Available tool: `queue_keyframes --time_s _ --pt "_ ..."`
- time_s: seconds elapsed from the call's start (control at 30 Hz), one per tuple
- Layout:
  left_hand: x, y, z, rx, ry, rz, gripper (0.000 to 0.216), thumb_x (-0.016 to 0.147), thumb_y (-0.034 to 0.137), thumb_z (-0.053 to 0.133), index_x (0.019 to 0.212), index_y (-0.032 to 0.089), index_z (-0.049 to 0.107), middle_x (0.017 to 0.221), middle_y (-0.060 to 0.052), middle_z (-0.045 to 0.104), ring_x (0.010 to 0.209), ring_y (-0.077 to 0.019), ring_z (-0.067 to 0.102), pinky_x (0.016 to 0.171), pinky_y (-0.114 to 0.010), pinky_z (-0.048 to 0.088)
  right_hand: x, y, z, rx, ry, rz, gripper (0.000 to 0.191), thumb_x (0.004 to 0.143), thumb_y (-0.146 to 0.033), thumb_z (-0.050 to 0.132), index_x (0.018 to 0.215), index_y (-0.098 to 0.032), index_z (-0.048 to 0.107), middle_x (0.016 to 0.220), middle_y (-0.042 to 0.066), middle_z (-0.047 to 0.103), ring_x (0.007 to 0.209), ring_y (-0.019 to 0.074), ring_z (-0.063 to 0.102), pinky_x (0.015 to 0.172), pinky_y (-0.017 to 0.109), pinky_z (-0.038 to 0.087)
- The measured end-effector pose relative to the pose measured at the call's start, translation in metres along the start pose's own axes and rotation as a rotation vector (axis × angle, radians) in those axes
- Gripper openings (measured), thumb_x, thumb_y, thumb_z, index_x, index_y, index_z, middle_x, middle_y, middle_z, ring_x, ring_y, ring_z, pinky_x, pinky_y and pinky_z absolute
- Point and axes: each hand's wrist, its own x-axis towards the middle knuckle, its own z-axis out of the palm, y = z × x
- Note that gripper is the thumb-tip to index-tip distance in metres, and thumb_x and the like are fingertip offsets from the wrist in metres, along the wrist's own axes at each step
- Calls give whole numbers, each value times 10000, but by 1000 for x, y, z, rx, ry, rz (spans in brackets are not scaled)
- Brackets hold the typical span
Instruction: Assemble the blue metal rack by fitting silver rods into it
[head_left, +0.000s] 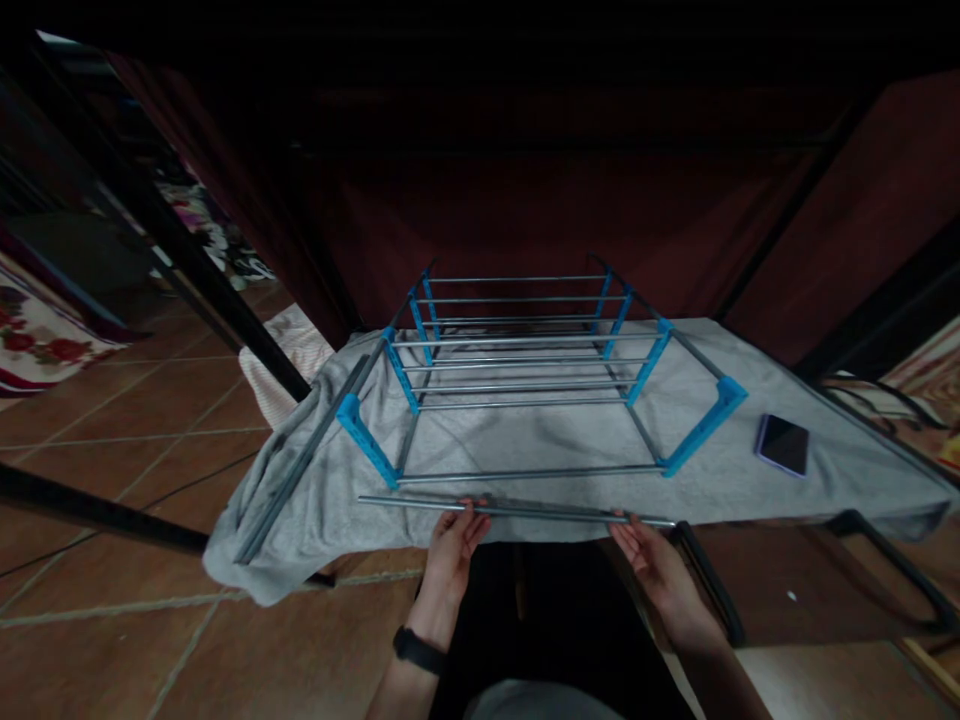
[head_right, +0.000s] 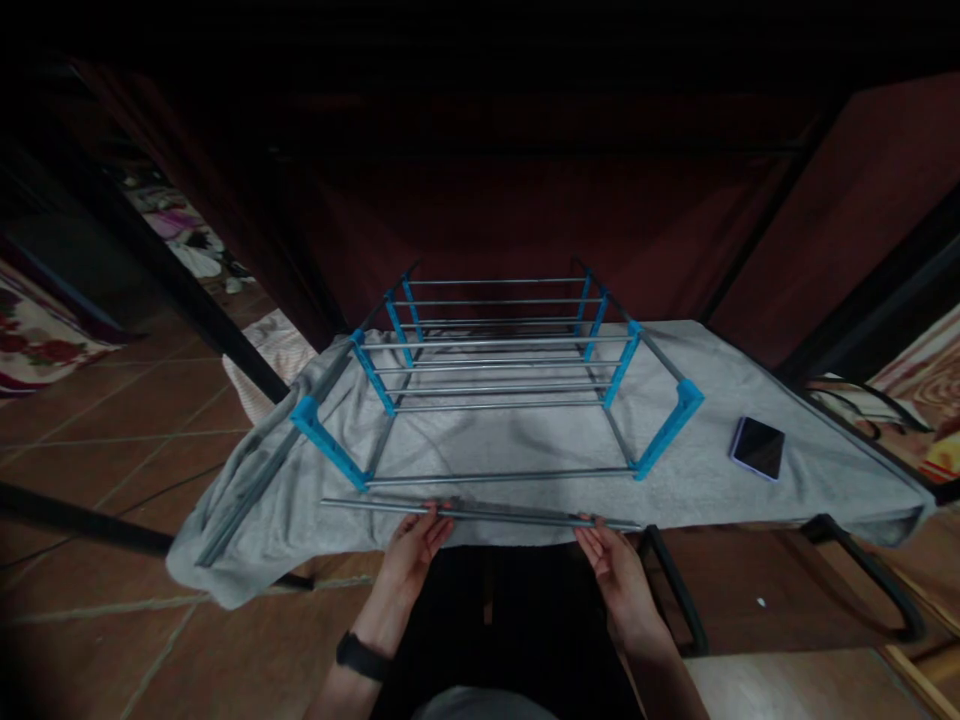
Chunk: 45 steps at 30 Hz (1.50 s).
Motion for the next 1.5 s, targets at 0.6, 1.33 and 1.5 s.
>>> queue_keyframes --time_s 0.6,1.33,1.5 --pt "-62 -41 47 537 -329 441 433 858 561 622 1099 204 582 980 -74 711 982 -236 686 946 -421 521 -68 44 77 163 -274 432 24 840 -186 702 863 -185 694 892 38 774 872 160 742 896 306 588" --pt "-49 21 52 1117 -389 788 395 924 471 484 1184 219 644 774 -34 684 749 -218 675 744 -340 546 -55 -14 81 -44 -263 187 156 757 -193 730 905 -169 685 886 67 745 805 169 700 794 299 534" --pt "-34 22 46 1214 -437 932 324 918 363 506 1152 225 683 1139 -103 744 1081 -262 692 959 -394 539 -49 -26 78 -25 -228 112 185 728 -176 766 898 -181 693 897 58 755 797 173 705 783 305 537"
